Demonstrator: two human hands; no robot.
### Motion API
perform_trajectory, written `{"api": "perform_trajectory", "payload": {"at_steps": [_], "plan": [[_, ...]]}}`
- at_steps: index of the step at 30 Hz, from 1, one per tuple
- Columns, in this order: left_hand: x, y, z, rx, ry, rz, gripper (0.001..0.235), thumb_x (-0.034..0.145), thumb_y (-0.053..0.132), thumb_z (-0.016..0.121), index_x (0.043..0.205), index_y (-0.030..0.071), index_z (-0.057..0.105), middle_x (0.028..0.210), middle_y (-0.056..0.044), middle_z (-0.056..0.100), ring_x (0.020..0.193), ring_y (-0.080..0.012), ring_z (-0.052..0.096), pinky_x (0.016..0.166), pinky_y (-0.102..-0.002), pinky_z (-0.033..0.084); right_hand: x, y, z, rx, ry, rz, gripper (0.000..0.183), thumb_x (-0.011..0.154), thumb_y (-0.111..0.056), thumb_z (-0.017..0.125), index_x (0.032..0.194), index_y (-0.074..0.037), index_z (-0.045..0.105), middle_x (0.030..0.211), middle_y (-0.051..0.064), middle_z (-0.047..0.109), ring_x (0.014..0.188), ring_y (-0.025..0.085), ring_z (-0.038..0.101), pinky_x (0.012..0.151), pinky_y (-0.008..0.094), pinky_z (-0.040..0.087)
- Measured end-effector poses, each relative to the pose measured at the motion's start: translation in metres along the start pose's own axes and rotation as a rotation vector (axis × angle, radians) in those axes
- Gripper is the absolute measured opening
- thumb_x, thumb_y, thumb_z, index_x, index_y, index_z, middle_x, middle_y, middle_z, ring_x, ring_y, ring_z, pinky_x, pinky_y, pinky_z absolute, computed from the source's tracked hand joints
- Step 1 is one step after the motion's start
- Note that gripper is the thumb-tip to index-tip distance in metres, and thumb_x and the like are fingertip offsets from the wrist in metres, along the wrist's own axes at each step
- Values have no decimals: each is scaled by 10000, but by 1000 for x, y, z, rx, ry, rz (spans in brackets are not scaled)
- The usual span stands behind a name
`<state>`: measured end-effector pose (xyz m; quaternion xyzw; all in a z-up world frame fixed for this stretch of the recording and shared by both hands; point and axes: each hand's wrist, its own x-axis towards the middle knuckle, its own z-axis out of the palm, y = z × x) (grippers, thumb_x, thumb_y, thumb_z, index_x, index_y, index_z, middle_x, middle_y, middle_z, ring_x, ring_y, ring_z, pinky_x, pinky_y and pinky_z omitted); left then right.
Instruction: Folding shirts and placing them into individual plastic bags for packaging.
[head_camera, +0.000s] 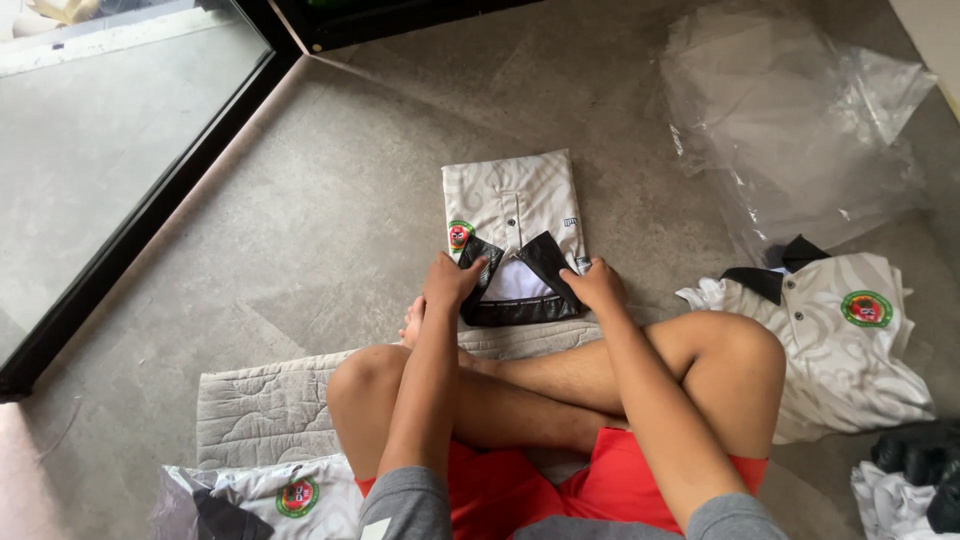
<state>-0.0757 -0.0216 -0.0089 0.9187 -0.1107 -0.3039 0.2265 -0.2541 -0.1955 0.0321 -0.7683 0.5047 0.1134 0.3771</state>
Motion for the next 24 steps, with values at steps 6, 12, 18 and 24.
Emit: {"api": "perform_trajectory", "payload": {"at_steps": [6,12,18,24], "plan": [[5,-18,4,-3,-37,64,788,646,507,706,1140,-37,423,1153,-266,503,1107,-407,521,870,-517,459,57,44,46,-23,-67,-37,644,709,-489,627,1124,3,606,1153,193,614,1132,345,544,902,453,460],[-49,42,-24,248,195,162,749,770,347,583,1387,61,269,1351,-184,364,1246,-331,389,979,-469,385,56,42,-1,-117,-73,-38,701,760,-519,557,1235,-5,536,1239,211,548,1179,336,505,922,481,440],[-59,125,34,-200,141,427,389,813,252,583,1165,105,506,1205,-161,446,1134,-383,484,924,-467,430,26,39,-139,-98,104,-109,529,833,-374,542,1204,3,538,1100,229,606,1058,367,575,871,486,461],[-58,228,184,-740,-305,472,422,864,376,607,1132,52,571,1118,-230,548,1029,-387,572,848,-481,468,28,119,-207,-238,334,-66,456,814,-373,579,1144,-59,581,1031,188,616,1005,364,593,821,485,475]]}}
